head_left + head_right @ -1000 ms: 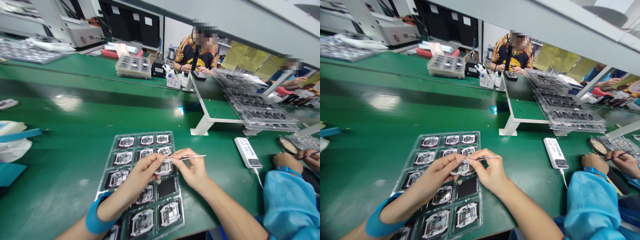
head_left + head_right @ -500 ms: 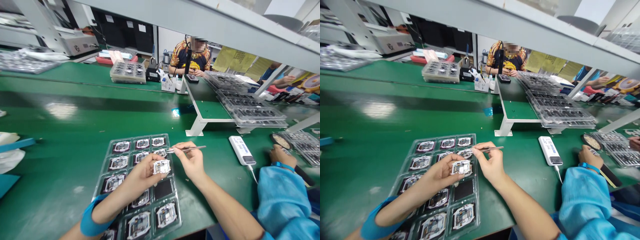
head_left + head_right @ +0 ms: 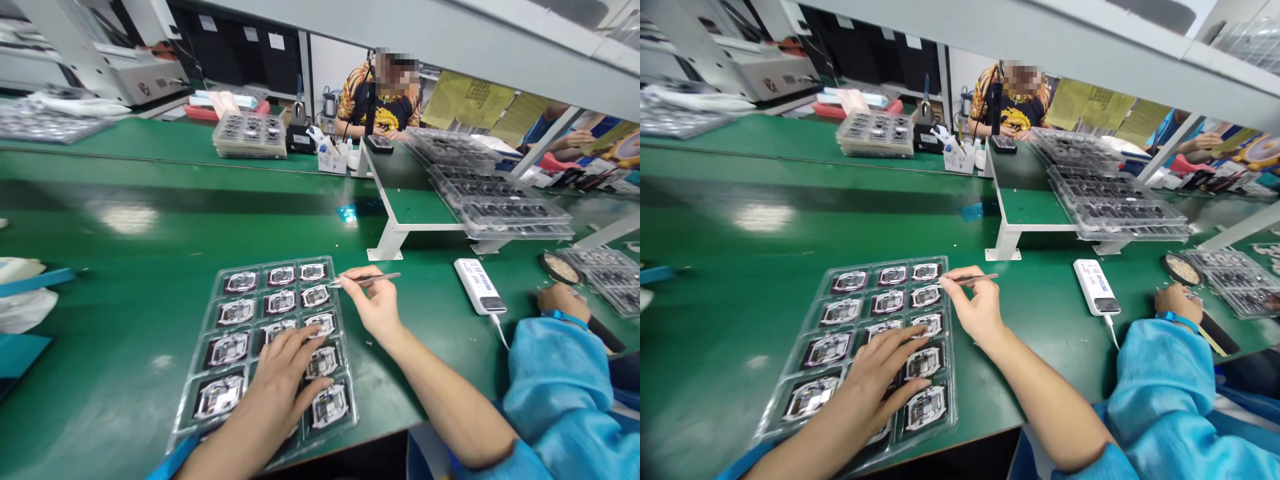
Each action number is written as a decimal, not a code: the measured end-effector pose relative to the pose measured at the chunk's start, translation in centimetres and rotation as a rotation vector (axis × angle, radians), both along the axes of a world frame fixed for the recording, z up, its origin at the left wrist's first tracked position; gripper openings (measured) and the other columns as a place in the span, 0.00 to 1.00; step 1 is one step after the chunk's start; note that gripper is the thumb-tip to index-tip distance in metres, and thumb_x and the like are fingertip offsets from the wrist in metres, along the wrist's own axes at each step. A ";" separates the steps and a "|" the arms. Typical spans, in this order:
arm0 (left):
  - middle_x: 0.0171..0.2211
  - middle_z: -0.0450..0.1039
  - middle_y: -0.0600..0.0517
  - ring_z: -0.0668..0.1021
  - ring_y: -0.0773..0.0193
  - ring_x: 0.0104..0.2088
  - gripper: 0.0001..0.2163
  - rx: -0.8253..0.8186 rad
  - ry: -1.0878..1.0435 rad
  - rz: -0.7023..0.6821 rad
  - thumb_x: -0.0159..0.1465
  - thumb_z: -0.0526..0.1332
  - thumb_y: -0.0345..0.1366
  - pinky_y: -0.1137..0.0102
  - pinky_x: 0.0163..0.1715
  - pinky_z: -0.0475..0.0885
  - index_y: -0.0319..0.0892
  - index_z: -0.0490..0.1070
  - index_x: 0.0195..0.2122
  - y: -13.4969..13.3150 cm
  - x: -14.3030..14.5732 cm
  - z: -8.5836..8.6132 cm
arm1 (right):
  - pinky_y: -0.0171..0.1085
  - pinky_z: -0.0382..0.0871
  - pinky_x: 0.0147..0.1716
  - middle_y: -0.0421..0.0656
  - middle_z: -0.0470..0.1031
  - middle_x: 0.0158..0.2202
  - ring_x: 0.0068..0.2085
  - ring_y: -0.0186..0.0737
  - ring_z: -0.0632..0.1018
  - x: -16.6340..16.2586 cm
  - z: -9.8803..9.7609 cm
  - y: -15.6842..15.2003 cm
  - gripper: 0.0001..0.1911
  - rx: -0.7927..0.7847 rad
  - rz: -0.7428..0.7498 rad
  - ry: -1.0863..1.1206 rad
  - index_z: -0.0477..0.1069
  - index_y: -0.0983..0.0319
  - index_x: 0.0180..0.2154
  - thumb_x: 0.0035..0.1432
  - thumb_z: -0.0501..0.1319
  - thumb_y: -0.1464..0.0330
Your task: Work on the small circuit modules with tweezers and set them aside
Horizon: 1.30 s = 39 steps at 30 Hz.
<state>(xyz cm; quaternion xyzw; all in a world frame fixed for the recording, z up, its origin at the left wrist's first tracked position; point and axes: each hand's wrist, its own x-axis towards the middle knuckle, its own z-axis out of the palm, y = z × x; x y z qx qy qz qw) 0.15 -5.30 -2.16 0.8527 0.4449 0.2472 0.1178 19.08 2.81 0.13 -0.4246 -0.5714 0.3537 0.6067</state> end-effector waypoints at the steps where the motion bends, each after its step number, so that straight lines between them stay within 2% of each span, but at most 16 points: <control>1: 0.51 0.74 0.43 0.71 0.48 0.52 0.09 0.034 0.033 0.007 0.64 0.62 0.36 0.55 0.49 0.66 0.43 0.72 0.45 -0.6 0.0 0.0 | 0.39 0.75 0.41 0.42 0.79 0.35 0.38 0.41 0.81 0.0 0.0 -0.1 0.03 0.004 0.006 0.002 0.74 0.60 0.34 0.57 0.65 0.67; 3: 0.45 0.77 0.46 0.73 0.50 0.48 0.03 0.111 0.120 -0.001 0.64 0.62 0.36 0.59 0.46 0.66 0.44 0.74 0.36 -1.7 0.0 0.1 | 0.39 0.75 0.41 0.42 0.79 0.35 0.38 0.41 0.80 0.0 0.0 -0.2 0.03 0.011 0.016 0.007 0.74 0.60 0.34 0.57 0.65 0.68; 4: 0.44 0.78 0.47 0.74 0.50 0.47 0.04 0.159 0.174 -0.011 0.64 0.62 0.37 0.60 0.45 0.65 0.45 0.74 0.33 -2.2 0.1 0.1 | 0.39 0.75 0.41 0.42 0.79 0.35 0.38 0.41 0.80 -0.1 0.0 -0.2 0.02 0.014 0.019 0.009 0.74 0.60 0.34 0.57 0.65 0.68; 7: 0.44 0.79 0.47 0.75 0.49 0.46 0.06 0.281 0.278 0.009 0.62 0.64 0.40 0.60 0.46 0.62 0.45 0.76 0.36 -3.7 0.2 -0.2 | 0.40 0.75 0.41 0.42 0.79 0.35 0.38 0.41 0.80 -0.2 0.0 -0.4 0.02 0.018 0.023 0.009 0.74 0.59 0.34 0.57 0.65 0.68; 9: 0.46 0.79 0.47 0.74 0.49 0.46 0.07 0.268 0.244 0.022 0.60 0.66 0.39 0.60 0.46 0.61 0.45 0.75 0.38 -4.3 0.4 -0.5 | 0.40 0.75 0.41 0.42 0.79 0.35 0.38 0.41 0.81 -0.3 0.2 -0.5 0.02 0.022 0.026 0.003 0.74 0.59 0.34 0.57 0.65 0.68; 12: 0.44 0.77 0.48 0.73 0.49 0.47 0.04 0.059 0.059 0.048 0.58 0.66 0.32 0.61 0.44 0.63 0.46 0.72 0.33 -4.3 0.7 -0.3 | 0.40 0.74 0.40 0.42 0.79 0.35 0.38 0.41 0.81 -0.3 0.4 -0.7 0.02 0.030 0.027 -0.014 0.74 0.60 0.34 0.57 0.65 0.68; 15: 0.41 0.75 0.48 0.73 0.53 0.45 0.05 -0.226 -0.201 0.033 0.58 0.60 0.27 0.62 0.43 0.66 0.45 0.68 0.29 -2.9 0.9 1.1 | 0.40 0.74 0.41 0.43 0.79 0.35 0.38 0.41 0.80 -0.4 0.6 -0.9 0.02 0.027 0.026 -0.023 0.74 0.60 0.34 0.57 0.65 0.69; 18: 0.34 0.74 0.52 0.75 0.59 0.36 0.03 -0.556 -0.475 -0.020 0.60 0.58 0.32 0.66 0.36 0.69 0.46 0.64 0.30 -0.3 1.0 3.0 | 0.39 0.74 0.40 0.42 0.79 0.34 0.38 0.40 0.80 -0.6 0.7 -1.1 0.02 0.023 0.033 0.041 0.73 0.59 0.34 0.57 0.65 0.69; 20: 0.26 0.69 0.57 0.74 0.63 0.27 0.06 -0.820 -0.638 0.010 0.60 0.59 0.39 0.70 0.27 0.69 0.46 0.63 0.32 1.7 1.0 4.2 | 0.38 0.74 0.39 0.41 0.78 0.34 0.38 0.39 0.80 -0.7 0.7 -1.3 0.03 0.028 0.039 0.111 0.72 0.59 0.34 0.57 0.66 0.70; 22: 0.22 0.65 0.60 0.73 0.65 0.22 0.11 -0.988 -0.751 0.076 0.58 0.62 0.44 0.73 0.21 0.65 0.45 0.65 0.37 3.4 1.0 5.1 | 0.38 0.74 0.38 0.41 0.78 0.34 0.37 0.39 0.80 -0.8 0.8 -1.6 0.03 0.037 0.063 0.166 0.72 0.59 0.34 0.57 0.66 0.71; 24: 0.21 0.66 0.60 0.72 0.67 0.21 0.16 -1.027 -0.824 0.143 0.55 0.65 0.45 0.74 0.21 0.63 0.43 0.67 0.40 4.5 1.1 5.4 | 0.39 0.74 0.39 0.41 0.78 0.34 0.38 0.39 0.80 -1.0 1.0 -1.8 0.04 0.056 0.107 0.188 0.72 0.59 0.34 0.57 0.65 0.72; 28: 0.23 0.71 0.58 0.71 0.69 0.21 0.17 -1.008 -0.904 0.202 0.56 0.66 0.44 0.75 0.21 0.63 0.41 0.72 0.43 5.1 1.0 4.9 | 0.41 0.75 0.40 0.42 0.79 0.34 0.37 0.40 0.81 -1.3 1.2 -2.0 0.06 0.134 0.156 0.097 0.72 0.59 0.35 0.56 0.66 0.74; 33: 0.23 0.71 0.57 0.73 0.68 0.23 0.17 -1.030 -0.946 0.190 0.56 0.67 0.44 0.76 0.20 0.63 0.41 0.73 0.42 4.9 0.7 4.3 | 0.43 0.76 0.40 0.45 0.81 0.34 0.37 0.43 0.82 -1.6 1.3 -2.2 0.06 0.229 0.151 -0.069 0.74 0.59 0.35 0.55 0.66 0.75; 36: 0.23 0.72 0.57 0.73 0.69 0.21 0.17 -1.032 -0.973 0.175 0.56 0.67 0.45 0.77 0.18 0.62 0.41 0.72 0.41 4.7 0.7 4.1 | 0.45 0.75 0.41 0.44 0.82 0.34 0.37 0.43 0.82 -1.6 1.1 -2.3 0.07 0.294 0.144 -0.117 0.74 0.58 0.35 0.55 0.66 0.76; 39: 0.20 0.72 0.57 0.70 0.70 0.18 0.18 -1.011 -0.972 0.171 0.56 0.67 0.46 0.77 0.17 0.60 0.40 0.72 0.42 4.7 0.7 3.6 | 0.46 0.75 0.43 0.43 0.82 0.33 0.35 0.43 0.82 -1.7 0.9 -2.5 0.08 0.287 0.080 -0.137 0.75 0.57 0.35 0.55 0.66 0.76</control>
